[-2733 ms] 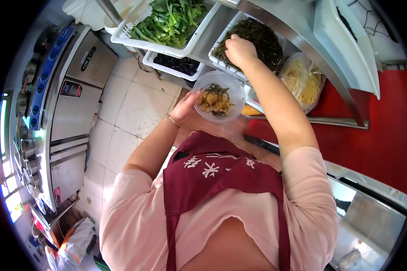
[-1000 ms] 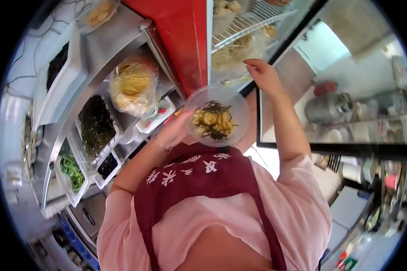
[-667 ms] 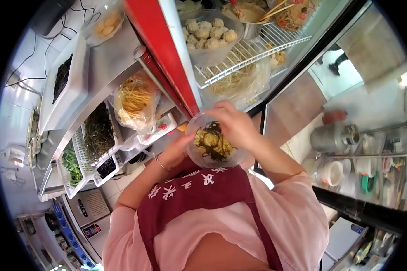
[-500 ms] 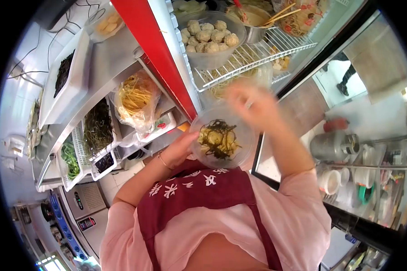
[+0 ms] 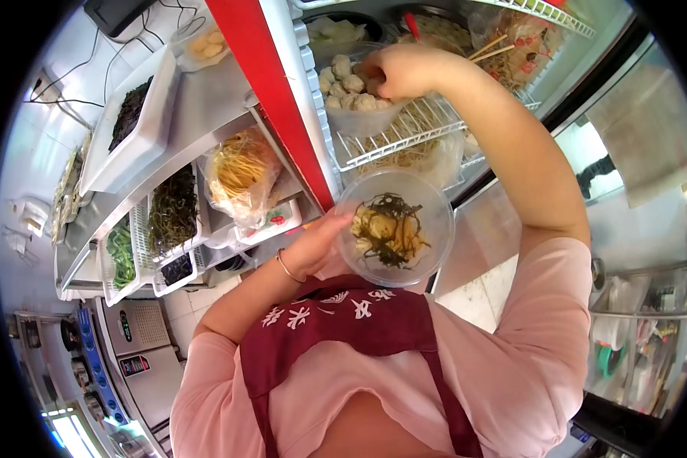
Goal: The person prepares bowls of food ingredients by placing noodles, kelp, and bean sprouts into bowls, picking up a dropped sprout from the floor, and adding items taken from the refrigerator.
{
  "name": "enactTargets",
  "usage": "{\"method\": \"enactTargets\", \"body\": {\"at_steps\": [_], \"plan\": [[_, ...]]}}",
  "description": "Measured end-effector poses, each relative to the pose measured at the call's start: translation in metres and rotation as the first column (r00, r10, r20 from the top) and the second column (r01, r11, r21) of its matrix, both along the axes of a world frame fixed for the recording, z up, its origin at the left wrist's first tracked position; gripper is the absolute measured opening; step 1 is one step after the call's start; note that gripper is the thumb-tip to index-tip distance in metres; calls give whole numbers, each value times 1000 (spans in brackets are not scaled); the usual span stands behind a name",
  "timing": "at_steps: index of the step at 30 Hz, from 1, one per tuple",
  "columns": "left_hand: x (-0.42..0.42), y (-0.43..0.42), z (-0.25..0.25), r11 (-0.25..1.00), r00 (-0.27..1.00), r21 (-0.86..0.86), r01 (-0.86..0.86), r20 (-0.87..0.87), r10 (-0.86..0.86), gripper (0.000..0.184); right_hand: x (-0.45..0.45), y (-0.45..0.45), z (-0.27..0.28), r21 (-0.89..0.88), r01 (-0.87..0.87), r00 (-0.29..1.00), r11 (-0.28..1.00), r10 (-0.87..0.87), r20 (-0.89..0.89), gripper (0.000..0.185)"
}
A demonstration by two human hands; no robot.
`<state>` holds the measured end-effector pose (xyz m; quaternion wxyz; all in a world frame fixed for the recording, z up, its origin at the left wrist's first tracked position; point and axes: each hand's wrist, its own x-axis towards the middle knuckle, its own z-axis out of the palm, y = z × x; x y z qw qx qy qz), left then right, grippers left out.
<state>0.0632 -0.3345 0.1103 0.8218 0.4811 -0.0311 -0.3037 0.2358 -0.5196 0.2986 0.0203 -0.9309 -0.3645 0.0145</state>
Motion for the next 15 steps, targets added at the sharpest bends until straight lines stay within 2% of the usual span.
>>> {"method": "enactTargets", "body": {"at_steps": [2,4,6,8,9,11,13,15], "plan": [[1,1,-6,1000,1000,-5,-14,-2,14,54,3,3,-5,-19,78,997,997,-77,13,31],[1,0,-1,1000,1000,-9,-26,-5,26,55,7,5,-5,-15,47,999,999,-47,-12,29],[2,-2,8,998,999,58,-25,33,23,55,9,3,-4,-8,21,999,1000,-21,-34,26],[5,-2,9,997,999,69,-23,50,20,55,7,-4,-2,157,70,988,985,-48,-145,22],[7,-2,10,997,998,80,-20,65,15,55,8,-11,-1,159,69,989,985,-46,-140,22],[7,-5,10,999,999,22,-31,26,30,55,8,-26,-3,508,-38,999,861,50,-11,26],[7,-7,11,998,999,-37,-44,-13,44,55,-29,-35,10,580,105,895,808,177,-409,30],[5,-10,16,998,992,-49,-36,-124,30,56,-57,-42,6,545,-85,896,834,304,-324,30]]}}
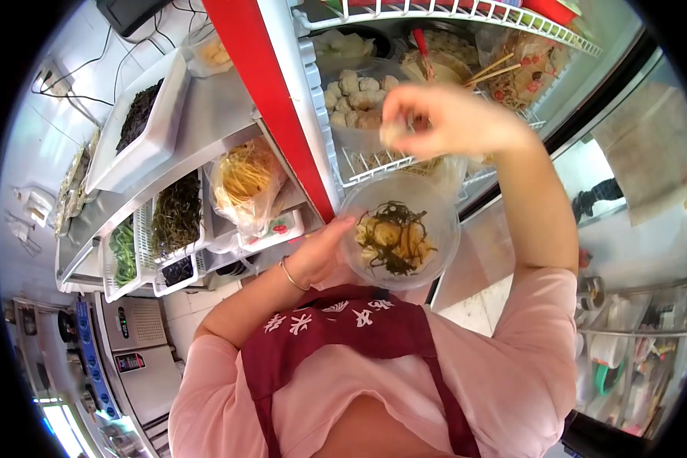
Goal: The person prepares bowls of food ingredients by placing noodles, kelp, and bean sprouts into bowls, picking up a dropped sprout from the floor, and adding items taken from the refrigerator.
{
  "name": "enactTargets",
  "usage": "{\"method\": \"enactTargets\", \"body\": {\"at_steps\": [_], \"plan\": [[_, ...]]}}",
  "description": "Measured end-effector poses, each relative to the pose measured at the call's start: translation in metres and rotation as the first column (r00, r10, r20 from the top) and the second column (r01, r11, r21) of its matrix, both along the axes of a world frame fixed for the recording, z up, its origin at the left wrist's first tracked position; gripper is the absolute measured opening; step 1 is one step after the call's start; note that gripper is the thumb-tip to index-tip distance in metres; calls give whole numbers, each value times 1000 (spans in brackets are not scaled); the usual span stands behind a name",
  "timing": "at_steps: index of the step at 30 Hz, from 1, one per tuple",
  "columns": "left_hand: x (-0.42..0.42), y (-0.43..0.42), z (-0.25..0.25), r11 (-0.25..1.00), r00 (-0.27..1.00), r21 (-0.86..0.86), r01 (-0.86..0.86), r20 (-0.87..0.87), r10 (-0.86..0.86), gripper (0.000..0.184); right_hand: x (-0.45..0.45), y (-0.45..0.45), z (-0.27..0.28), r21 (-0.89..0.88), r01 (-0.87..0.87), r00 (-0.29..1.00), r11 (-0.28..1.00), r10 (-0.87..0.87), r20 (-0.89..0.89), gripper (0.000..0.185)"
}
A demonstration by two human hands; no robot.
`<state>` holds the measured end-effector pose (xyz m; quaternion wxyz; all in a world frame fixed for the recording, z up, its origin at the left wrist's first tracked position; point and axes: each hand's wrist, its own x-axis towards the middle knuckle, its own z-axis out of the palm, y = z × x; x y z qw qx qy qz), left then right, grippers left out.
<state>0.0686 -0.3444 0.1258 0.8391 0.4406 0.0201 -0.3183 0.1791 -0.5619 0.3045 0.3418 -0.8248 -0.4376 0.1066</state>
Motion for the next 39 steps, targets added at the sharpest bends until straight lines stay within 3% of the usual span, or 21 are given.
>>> {"method": "enactTargets", "body": {"at_steps": [1,4,5,7,8,9,10,12,15,17,25,39], "plan": [[-2,-1,3,1000,1000,-2,-2,2,2,56,-4,-1,0,-126,-88,987,988,103,120,29],[-2,-2,9,994,999,-105,23,-45,-28,56,14,3,-3,-20,-49,994,999,50,99,39],[-2,-2,6,997,1000,-67,25,-18,-26,57,31,7,7,2,6,983,1000,-7,181,30],[-3,-5,3,999,1000,-31,24,10,-24,57,73,23,16,-45,325,889,945,-289,354,37],[-4,-6,3,1000,1000,10,10,29,-11,57,111,31,4,-6,325,806,946,-274,524,36],[-3,-6,3,999,999,52,-3,52,0,58,129,52,15,-151,492,838,857,-419,351,35],[-2,-7,3,995,997,94,-17,77,9,58,174,61,-10,162,263,647,951,-299,701,30],[3,-8,0,988,983,148,-45,181,17,58,197,82,-11,-2,461,712,887,-368,598,30],[5,-10,9,997,1000,71,11,11,-12,61,218,103,-19,-130,537,722,833,-374,582,30],[6,-12,6,998,999,54,12,33,-14,63,228,108,-22,-164,552,722,817,-371,584,30],[10,-14,5,998,997,58,15,74,-19,72,240,115,-26,-174,575,721,799,-394,570,30],[7,-16,9,997,998,69,-22,68,17,68,241,107,-17,-113,564,715,818,-416,562,31]]}}
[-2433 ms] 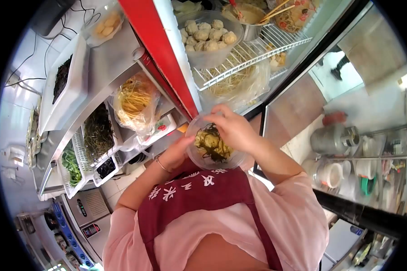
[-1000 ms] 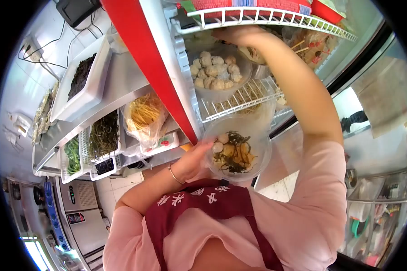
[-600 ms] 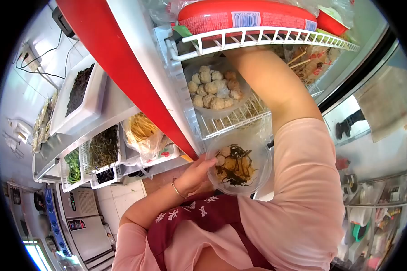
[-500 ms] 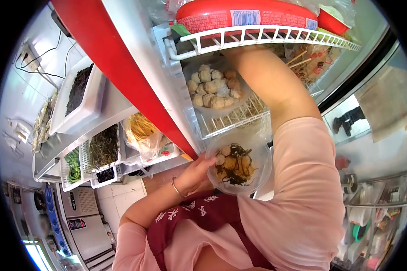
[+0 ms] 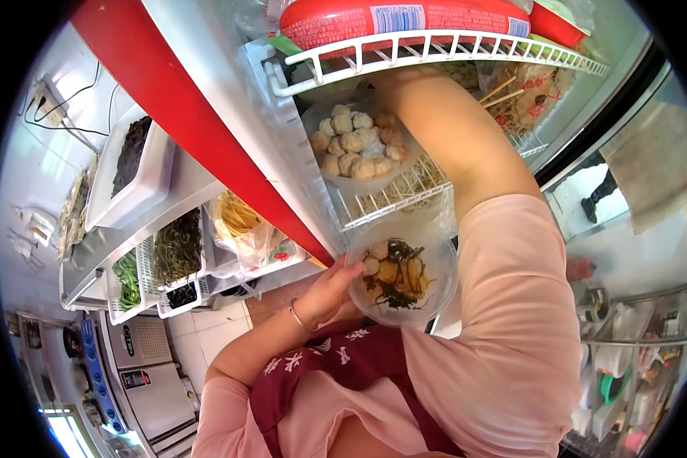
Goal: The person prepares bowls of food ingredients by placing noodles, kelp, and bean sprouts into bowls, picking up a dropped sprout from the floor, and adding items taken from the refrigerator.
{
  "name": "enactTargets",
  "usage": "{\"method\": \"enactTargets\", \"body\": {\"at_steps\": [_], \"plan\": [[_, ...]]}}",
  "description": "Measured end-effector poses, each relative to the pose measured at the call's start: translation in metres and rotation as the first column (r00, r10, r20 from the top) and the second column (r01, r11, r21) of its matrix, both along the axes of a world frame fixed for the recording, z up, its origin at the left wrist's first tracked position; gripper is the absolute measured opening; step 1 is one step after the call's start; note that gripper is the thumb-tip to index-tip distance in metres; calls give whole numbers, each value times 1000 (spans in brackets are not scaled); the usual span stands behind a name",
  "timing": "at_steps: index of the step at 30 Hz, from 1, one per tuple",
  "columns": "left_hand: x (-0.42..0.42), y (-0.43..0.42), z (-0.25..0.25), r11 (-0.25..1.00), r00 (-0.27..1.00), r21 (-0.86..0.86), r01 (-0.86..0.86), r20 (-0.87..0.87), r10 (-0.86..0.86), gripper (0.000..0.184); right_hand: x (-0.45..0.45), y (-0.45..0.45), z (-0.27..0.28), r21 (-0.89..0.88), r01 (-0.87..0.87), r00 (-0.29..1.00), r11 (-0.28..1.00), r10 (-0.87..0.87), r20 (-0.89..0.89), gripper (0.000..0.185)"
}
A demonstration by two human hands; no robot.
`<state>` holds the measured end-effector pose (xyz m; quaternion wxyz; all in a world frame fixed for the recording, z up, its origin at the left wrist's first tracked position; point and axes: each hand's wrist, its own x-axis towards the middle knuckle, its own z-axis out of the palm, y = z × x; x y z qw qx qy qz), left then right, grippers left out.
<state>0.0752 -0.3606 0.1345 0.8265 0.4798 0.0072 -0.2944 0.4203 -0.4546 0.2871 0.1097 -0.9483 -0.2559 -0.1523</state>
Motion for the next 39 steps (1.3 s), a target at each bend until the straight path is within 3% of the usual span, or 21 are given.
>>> {"method": "enactTargets", "body": {"at_steps": [6,9,11,13,15,20,23,24,27,33,36,37,38,39], "plan": [[1,1,-10,1000,999,10,1,-37,0,65,-27,-58,32,149,-69,998,986,70,0,32],[3,2,-16,1000,1000,13,3,-15,-3,64,-60,-97,43,230,-146,976,962,178,-128,32],[3,2,-17,1000,1000,10,6,-11,-6,64,-95,-116,42,316,-184,912,931,282,-298,32],[4,1,-14,999,999,-23,39,19,-38,63,-151,-126,41,579,-130,779,805,444,-442,26],[5,-1,-11,998,999,-41,50,3,-50,62,-167,-138,28,540,-272,679,797,556,-478,24],[1,-4,-3,999,998,-34,36,-57,-38,58,-213,-144,0,601,-296,566,742,644,-515,21],[1,-6,-7,998,999,-60,14,-33,-16,57,-232,-143,-10,466,-416,606,781,620,-499,19],[1,-6,-9,998,999,-60,16,-35,-18,57,-243,-140,-4,388,-373,647,843,536,-542,18],[0,-1,-11,995,999,-94,28,-24,-30,57,-248,-137,-24,462,-394,701,795,585,-409,18],[-3,10,-5,979,991,-162,128,-13,-131,56,-270,-131,-40,360,-375,650,854,519,-555,21],[-2,16,1,986,984,-51,158,-74,-161,54,-288,-140,-49,432,-247,886,867,383,-263,21],[-5,18,2,988,987,-29,150,-59,-152,53,-292,-150,-52,421,-226,899,879,354,-257,21],[-7,20,2,990,989,-9,138,-45,-138,52,-295,-161,-55,622,-24,928,783,248,-277,20],[-6,21,1,987,987,-19,158,-38,-158,52,-300,-172,-60,777,166,936,608,151,-318,19]]}}
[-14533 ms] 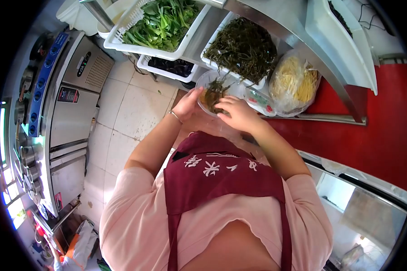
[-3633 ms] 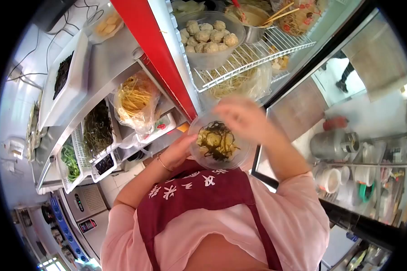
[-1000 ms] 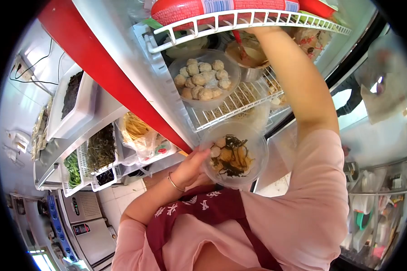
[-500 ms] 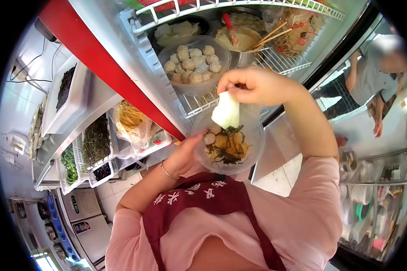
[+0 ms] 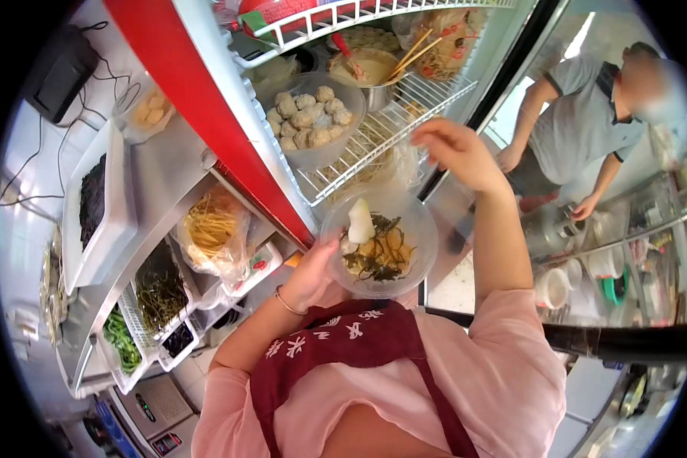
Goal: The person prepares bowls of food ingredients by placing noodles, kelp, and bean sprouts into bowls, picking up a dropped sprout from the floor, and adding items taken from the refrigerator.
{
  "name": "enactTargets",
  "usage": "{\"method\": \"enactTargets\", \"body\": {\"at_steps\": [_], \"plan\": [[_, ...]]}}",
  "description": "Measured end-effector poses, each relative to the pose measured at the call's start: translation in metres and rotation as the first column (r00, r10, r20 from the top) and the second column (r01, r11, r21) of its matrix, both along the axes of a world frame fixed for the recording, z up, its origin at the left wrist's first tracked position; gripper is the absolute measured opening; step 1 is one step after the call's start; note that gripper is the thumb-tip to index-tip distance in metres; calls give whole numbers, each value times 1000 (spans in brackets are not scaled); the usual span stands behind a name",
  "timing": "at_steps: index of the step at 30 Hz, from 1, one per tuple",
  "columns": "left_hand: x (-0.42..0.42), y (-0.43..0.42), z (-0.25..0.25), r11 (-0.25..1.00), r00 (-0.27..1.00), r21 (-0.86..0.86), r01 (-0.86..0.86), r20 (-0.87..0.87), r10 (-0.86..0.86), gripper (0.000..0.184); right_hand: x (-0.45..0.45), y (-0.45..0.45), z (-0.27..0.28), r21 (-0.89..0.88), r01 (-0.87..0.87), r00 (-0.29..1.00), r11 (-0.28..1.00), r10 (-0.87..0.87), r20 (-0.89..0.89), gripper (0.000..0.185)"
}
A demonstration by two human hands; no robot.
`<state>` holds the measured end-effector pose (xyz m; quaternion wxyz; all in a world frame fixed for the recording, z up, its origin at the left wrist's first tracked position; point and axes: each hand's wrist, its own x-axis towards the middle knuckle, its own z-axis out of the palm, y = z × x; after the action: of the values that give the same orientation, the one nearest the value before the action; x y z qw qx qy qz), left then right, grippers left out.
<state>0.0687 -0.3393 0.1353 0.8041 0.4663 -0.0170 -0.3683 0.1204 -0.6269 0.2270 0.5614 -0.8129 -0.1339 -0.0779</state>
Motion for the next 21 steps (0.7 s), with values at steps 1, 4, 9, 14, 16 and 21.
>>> {"method": "enactTargets", "body": {"at_steps": [1,4,9,14,16,21], "plan": [[0,2,-3,1000,999,2,13,37,-13,51,-7,-10,-9,-8,19,1000,1000,-19,0,19],[2,7,-16,997,997,-54,62,44,-59,50,-31,-31,-34,47,382,922,923,-376,-91,19],[5,1,-26,987,986,-87,136,105,-126,48,-64,-47,-64,-36,202,926,979,-203,-320,21],[9,-9,-38,984,984,-15,176,15,-176,47,-65,-67,-53,8,174,943,985,-165,-290,18],[16,-19,-50,979,982,-84,187,14,-186,47,-51,-77,-48,130,263,931,956,-216,-294,17],[13,-44,-22,988,987,-39,152,-38,-154,46,-15,-91,-42,130,192,973,973,-171,-154,22]]}}
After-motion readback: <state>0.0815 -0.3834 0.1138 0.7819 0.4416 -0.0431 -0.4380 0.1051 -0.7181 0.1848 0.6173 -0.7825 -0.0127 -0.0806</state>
